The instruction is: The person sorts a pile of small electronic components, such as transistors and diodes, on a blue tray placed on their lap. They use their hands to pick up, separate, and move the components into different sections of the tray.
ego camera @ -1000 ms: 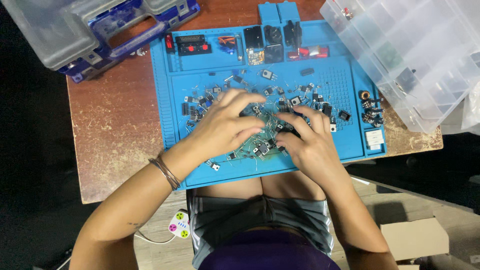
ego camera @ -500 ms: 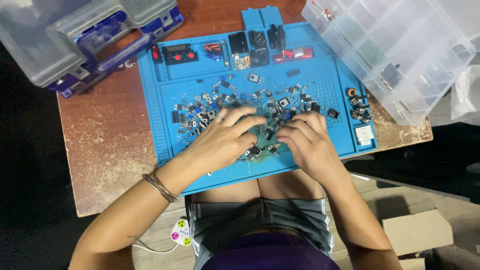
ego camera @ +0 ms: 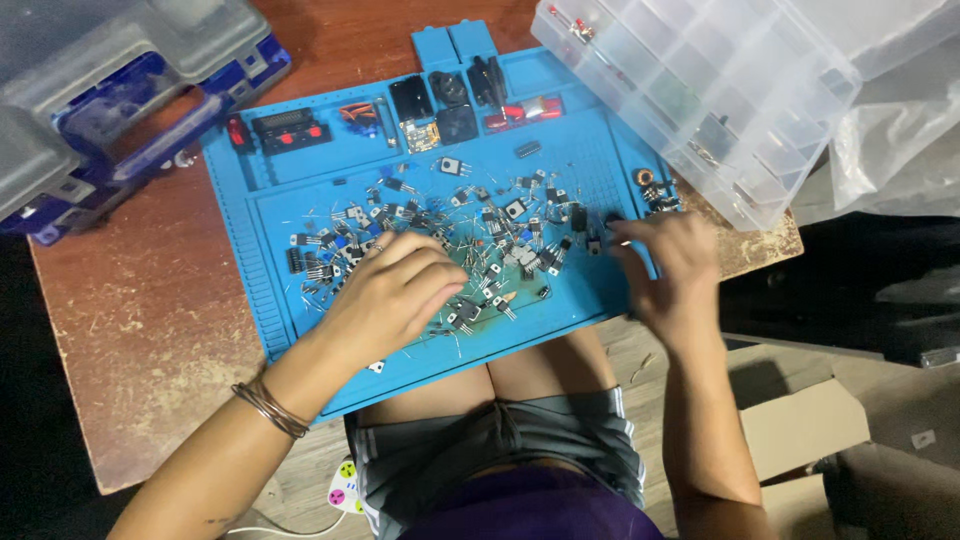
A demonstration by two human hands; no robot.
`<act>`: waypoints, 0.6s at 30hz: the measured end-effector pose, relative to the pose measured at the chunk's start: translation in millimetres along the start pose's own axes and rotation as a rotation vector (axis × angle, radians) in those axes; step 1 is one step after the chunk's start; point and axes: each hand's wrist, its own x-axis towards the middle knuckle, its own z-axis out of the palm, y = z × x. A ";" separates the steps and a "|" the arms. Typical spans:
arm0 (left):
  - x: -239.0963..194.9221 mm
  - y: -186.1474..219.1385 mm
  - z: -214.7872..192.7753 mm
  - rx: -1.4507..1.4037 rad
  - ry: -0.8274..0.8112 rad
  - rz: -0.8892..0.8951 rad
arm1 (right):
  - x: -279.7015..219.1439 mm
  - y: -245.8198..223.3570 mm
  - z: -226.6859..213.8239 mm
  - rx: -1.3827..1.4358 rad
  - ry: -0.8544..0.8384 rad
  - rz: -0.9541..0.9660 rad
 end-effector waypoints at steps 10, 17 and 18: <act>4.3 3.9 -7.1 0.007 -0.005 -0.011 | -42.7 112.3 -52.3 -0.497 0.186 0.102; 2.1 0.4 -3.1 -0.076 0.102 -0.043 | -10.3 16.2 -11.1 -0.116 0.166 0.081; 2.3 0.5 -0.7 -0.079 0.145 -0.051 | -7.9 2.6 -0.4 0.022 0.152 0.058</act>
